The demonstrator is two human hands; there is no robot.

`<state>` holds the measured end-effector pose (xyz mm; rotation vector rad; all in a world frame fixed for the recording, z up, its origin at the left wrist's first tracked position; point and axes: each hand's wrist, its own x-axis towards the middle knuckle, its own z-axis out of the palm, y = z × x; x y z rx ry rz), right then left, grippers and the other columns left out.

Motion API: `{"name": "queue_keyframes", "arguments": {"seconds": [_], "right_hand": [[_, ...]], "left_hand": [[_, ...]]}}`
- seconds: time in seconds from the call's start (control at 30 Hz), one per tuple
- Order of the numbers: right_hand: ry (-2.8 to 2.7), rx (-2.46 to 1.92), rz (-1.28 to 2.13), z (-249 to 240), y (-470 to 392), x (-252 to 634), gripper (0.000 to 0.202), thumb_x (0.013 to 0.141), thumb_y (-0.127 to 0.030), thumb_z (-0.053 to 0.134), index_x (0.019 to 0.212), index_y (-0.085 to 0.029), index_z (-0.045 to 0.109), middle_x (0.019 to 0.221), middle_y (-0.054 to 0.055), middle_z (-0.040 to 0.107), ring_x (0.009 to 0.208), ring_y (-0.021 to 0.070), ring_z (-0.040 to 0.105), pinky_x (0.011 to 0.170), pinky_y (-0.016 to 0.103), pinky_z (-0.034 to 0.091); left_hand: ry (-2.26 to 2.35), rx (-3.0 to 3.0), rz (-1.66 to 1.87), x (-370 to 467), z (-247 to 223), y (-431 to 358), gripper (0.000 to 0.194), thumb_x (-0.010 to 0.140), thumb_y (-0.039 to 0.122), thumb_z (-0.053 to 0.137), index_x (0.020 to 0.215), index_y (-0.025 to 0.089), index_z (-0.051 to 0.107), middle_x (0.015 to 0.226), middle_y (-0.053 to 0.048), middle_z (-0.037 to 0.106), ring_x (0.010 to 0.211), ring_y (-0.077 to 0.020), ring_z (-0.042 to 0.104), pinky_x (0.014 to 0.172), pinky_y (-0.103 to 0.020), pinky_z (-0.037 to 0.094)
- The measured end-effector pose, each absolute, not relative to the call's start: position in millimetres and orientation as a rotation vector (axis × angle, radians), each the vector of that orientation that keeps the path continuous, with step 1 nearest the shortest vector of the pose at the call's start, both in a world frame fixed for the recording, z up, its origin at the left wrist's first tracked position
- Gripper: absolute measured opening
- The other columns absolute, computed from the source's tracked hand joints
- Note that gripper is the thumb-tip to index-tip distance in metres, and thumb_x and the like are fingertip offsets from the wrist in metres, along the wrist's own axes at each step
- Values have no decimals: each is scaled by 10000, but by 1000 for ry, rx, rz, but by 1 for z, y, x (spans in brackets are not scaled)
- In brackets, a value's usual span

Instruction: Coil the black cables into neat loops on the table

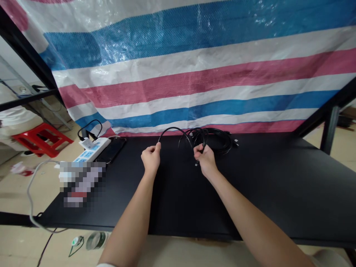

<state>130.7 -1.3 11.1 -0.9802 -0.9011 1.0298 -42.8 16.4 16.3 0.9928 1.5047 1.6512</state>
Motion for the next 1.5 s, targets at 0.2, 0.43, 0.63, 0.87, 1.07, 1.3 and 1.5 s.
{"name": "queue_keyframes", "arguments": {"seconds": [0.2, 0.43, 0.63, 0.87, 1.07, 1.3, 1.5], "right_hand": [[-910, -1117, 944, 9, -6, 122, 494, 474, -468, 781, 489, -230, 348, 433, -74, 409, 443, 78, 362, 457, 246, 323], [-830, -784, 1419, 19, -4, 141, 589, 465, -502, 811, 459, -223, 293, 339, -115, 219, 351, 51, 253, 353, 195, 193], [-977, -820, 1434, 11, -2, 141, 574, 539, -578, 750, 452, -229, 303, 337, -100, 247, 344, 72, 323, 360, 211, 258], [-1302, -1405, 584, -10, 8, 141, 213, 700, -421, 600, 641, -223, 550, 535, 10, 595, 561, 201, 609, 610, 322, 463], [-1529, -1624, 342, -21, 13, 141, 170, 793, -296, 486, 797, -199, 625, 689, 77, 680, 688, 254, 664, 660, 344, 483], [-1760, -1750, 196, -24, 9, 136, 343, 801, -245, 500, 1115, -172, 617, 949, 125, 695, 896, 273, 651, 751, 369, 505], [-2111, -1685, 156, -19, 3, 134, 497, 859, -400, 459, 1280, -146, 535, 1312, 185, 543, 1195, 324, 509, 979, 485, 403]], "left_hand": [[1588, 1189, 1596, -27, 18, 11, 257, 676, 272, 685, 464, 181, 570, 448, 27, 465, 472, -101, 435, 454, -204, 304], [1276, 1150, 1139, -19, 11, 9, 299, 633, 255, 648, 920, 188, 600, 424, 103, 434, 342, -84, 377, 382, -203, 287], [1278, 1180, 1227, -14, 13, 7, 177, 696, 335, 641, 654, 168, 603, 534, 30, 534, 502, -100, 505, 489, -217, 363], [1051, 740, 1307, -9, 9, 10, 422, 636, 404, 751, 659, 219, 372, 413, 134, 296, 340, -55, 329, 402, -188, 302], [1739, 1415, 1098, -14, 11, 10, 210, 820, 356, 566, 692, 199, 511, 551, 16, 541, 594, -167, 587, 630, -286, 439], [2279, 1815, 371, -17, 21, 6, 324, 918, 324, 377, 918, 156, 654, 1086, -174, 647, 1087, -305, 583, 875, -422, 421], [2329, 1803, 309, -18, 20, 5, 289, 893, 210, 414, 1114, 142, 587, 1112, -167, 644, 1052, -275, 614, 864, -382, 438]]}}
